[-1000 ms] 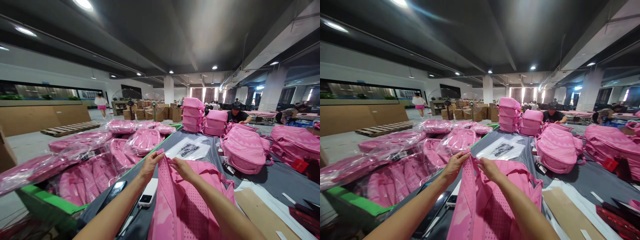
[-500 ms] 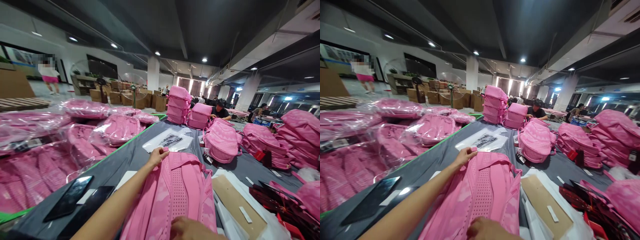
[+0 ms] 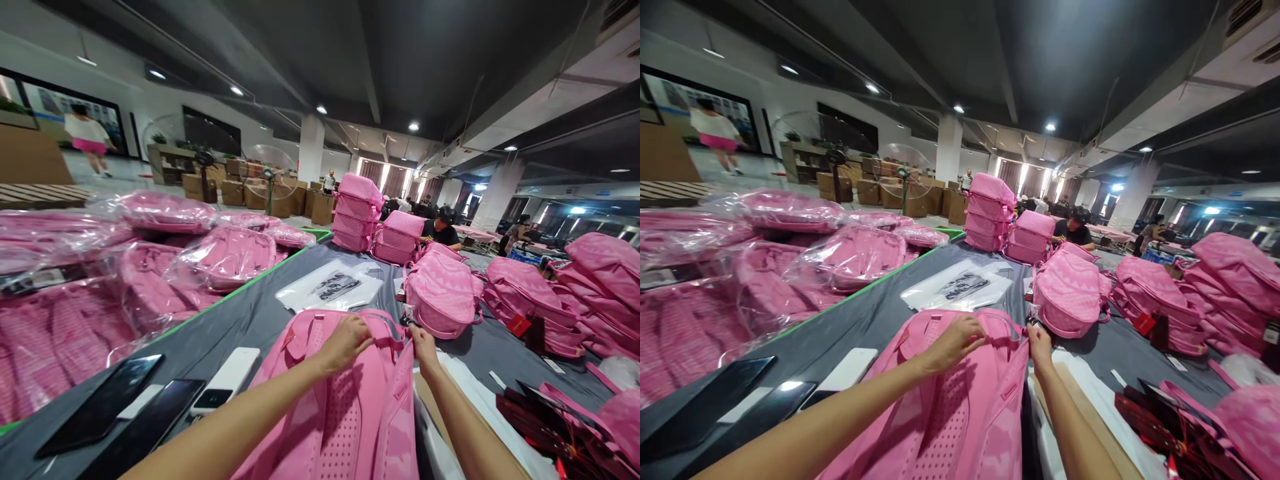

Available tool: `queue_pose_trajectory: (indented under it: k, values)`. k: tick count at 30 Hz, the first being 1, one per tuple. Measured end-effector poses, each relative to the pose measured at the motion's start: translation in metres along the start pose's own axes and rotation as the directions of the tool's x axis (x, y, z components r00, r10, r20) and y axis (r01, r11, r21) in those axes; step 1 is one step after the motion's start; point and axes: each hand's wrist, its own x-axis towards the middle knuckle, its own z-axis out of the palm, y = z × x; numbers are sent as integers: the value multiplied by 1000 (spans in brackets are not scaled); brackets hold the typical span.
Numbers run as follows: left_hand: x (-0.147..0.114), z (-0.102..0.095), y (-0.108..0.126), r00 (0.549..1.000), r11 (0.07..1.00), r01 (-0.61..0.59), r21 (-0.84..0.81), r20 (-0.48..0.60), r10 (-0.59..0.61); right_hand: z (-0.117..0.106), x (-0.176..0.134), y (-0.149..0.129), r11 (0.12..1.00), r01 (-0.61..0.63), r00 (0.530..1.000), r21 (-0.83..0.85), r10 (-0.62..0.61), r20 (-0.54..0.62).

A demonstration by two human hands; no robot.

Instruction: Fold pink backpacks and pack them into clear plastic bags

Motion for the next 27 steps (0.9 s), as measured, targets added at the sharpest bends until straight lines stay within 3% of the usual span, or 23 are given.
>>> queue_pose_trajectory:
  k: [4, 7, 11, 14, 16, 18, 20, 22, 24, 27]
  values:
    - [23, 18, 24, 995, 994, -16, 104, -98, 26, -12, -10, -52, 966, 240, 970, -94, -243, -13]
    - [39, 23, 32, 997, 966, 56, 253, -61, -42, -20, -25, -74, 905, 376, 927, -200, -370, 68]
    - [32, 27, 30, 993, 949, 118, 293, -32, -114, -29, -28, -74, 970, 231, 970, -73, -224, 99]
    - [3, 33, 31, 995, 957, 67, 281, 50, -85, -37, -22, -69, 993, 100, 981, 63, -109, 158]
    - [-17, 36, 36, 991, 964, 27, 265, 123, -61, -40, -18, -68, 987, 99, 978, 123, -120, 173]
    - [-28, 36, 40, 982, 979, 32, 203, 178, -69, -39, -16, -71, 980, 125, 972, 153, -152, 177]
    - [-25, 33, 41, 976, 987, 159, 10, 149, -158, -35, -15, -76, 978, 146, 969, 149, -172, 179]
    - [-10, 28, 38, 950, 920, 311, -238, 100, -296, -30, -16, -81, 979, 161, 962, 125, -184, 200]
    - [9, 24, 32, 915, 825, 398, -400, 117, -385, -26, -16, -85, 982, 165, 957, 96, -183, 224]
    - [25, 26, 29, 900, 752, 436, -495, 250, -357, -28, -14, -83, 987, 141, 961, 80, -156, 227]
